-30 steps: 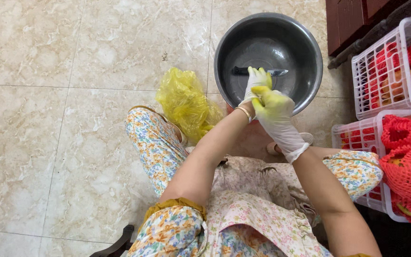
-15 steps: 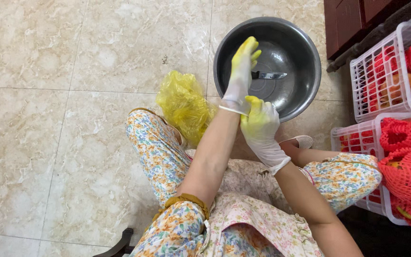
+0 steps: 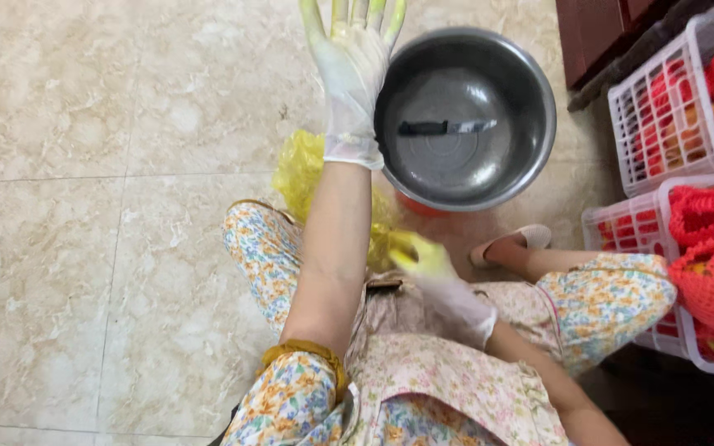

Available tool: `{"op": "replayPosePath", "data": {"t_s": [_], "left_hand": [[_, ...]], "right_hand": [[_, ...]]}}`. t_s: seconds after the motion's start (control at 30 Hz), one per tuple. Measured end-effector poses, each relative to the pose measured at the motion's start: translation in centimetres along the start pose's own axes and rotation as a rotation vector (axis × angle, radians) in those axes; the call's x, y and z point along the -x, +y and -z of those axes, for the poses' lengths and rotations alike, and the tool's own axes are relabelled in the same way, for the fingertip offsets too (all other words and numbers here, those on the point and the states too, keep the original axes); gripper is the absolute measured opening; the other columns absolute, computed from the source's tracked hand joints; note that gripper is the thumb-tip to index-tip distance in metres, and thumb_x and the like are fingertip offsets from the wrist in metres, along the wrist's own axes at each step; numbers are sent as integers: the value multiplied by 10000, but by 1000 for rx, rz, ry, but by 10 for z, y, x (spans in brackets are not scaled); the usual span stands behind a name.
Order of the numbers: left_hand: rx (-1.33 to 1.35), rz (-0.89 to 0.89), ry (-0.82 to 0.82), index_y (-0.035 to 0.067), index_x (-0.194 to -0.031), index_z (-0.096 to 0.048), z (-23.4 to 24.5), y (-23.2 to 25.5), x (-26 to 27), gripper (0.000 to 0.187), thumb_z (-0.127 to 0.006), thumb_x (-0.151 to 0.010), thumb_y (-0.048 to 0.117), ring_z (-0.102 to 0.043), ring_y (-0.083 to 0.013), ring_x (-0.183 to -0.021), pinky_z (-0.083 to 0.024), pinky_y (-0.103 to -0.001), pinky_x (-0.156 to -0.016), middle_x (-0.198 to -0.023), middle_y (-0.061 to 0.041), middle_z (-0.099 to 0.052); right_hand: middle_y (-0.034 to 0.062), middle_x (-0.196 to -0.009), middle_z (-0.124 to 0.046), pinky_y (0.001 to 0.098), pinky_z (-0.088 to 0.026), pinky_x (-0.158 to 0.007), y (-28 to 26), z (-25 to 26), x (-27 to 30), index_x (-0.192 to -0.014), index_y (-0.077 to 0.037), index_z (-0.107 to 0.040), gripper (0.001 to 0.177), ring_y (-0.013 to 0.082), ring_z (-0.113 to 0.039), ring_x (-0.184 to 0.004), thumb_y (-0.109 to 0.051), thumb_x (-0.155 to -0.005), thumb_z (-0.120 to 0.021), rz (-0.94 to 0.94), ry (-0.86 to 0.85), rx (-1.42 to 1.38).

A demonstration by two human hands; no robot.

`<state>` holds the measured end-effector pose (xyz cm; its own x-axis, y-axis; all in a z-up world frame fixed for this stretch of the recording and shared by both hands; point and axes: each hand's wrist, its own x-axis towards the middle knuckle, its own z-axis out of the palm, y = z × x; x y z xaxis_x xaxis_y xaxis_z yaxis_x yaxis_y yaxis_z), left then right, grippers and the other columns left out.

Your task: The person uses a knife to score the top of a pomegranate, pulls the top off, and then uses their hands to break the fruit into sections and remove the seeds into a bowl.

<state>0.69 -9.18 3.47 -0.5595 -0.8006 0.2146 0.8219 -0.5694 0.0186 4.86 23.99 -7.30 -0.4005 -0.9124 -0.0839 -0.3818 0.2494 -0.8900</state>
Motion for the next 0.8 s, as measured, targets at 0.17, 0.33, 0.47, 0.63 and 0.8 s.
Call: {"op": "replayPosePath", "data": {"t_s": [0.17,0.33,0.47,0.63,0.8], "left_hand": [[-21,163,84,57,-1489,-507,22,-64,64,681,-592,-1028,551,-529,-340,-1370,-441,-524,-1158,-1489,-171,-541],[-12,334,304,81,-1423,-548,51,-77,89,600,-580,-1008,513,-566,-307,-1314,-473,-487,-1096,-1454,-124,-568],[-622,278,365,80,-1409,-600,71,-60,98,659,-610,-958,561,-627,-222,-1186,-518,-347,-993,-1414,-118,-619],[-1378,754,21,38,-1256,-708,59,-72,160,676,-624,-907,610,-658,-155,-857,-549,-294,-773,-1090,-67,-767],[-1287,773,-443,-16,-1217,-671,36,-122,221,477,-742,-933,360,-682,-147,-1024,-544,-365,-889,-1113,-98,-759]], "right_hand": [[121,-1039,-701,388,-546,-765,-47,55,-61,-1086,-16,-671,312,285,-696,-931,-166,-835,-777,389,175,376],[109,-924,-676,417,-535,-784,-43,64,-45,-895,-37,-676,76,306,-670,-901,-72,-842,-718,538,47,539],[120,-1078,-770,352,-561,-966,-23,99,-47,-1086,-44,-768,181,254,-710,-1031,-159,-973,-686,176,-187,-253],[201,-1720,-257,635,-264,-1286,-18,157,-75,-1677,-216,-227,1061,370,-293,-1577,-852,-883,-528,161,-76,-1075],[164,-1811,46,783,-124,-1305,-14,144,-85,-1697,-399,-7,1271,472,-17,-1689,-961,-668,-498,223,-120,-1322]]}}
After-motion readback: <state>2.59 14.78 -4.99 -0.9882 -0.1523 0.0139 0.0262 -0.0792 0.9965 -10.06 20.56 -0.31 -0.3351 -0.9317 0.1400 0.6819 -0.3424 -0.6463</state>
